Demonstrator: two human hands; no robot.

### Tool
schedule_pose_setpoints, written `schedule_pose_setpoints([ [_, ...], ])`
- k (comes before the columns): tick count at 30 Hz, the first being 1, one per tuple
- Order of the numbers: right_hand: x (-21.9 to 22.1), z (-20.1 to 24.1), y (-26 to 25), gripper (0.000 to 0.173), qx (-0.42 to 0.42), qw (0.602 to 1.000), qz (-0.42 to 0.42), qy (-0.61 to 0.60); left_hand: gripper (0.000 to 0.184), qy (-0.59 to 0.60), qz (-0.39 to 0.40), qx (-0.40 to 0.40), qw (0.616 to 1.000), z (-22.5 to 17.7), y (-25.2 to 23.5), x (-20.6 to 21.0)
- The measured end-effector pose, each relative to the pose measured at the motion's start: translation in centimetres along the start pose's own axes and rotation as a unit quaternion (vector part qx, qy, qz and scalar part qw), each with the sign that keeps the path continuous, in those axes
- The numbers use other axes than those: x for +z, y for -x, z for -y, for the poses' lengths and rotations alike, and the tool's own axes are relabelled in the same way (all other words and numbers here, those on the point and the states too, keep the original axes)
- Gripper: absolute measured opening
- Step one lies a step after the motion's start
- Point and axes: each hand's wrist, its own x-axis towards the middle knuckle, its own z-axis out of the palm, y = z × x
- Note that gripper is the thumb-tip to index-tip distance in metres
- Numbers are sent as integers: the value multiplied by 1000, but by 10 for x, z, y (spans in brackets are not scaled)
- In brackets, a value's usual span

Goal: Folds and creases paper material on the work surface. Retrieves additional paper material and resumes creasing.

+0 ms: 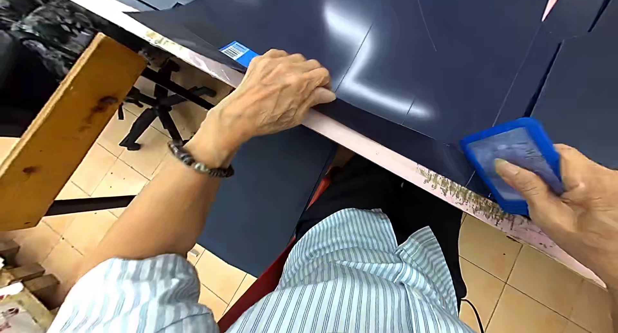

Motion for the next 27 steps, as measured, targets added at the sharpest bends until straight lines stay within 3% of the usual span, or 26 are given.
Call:
schedule_pose_setpoints([
  [3, -3, 13, -26, 39, -228, 971, 29, 63, 34, -6, 34, 14, 999, 6, -23, 9],
  [5, -6, 14, -41, 32, -306, 947, 53, 85, 35, -30, 42, 26, 998, 7, -29, 9],
  [10, 2, 7, -60, 27, -363, 928, 63, 56, 69, -66, 14, -3, 998, 27, -26, 17],
  [15, 31, 48, -108, 23, -444, 894, 57, 34, 48, 110, -72, -3, 991, 42, -29, 41],
  [20, 59, 84, -166, 24, -499, 863, 78, 13, 48, 250, -83, -40, 964, 41, -27, 34],
  [27, 93, 129, -222, 21, -531, 843, 58, 58, 44, 457, -201, -41, 866, 53, -23, 35],
])
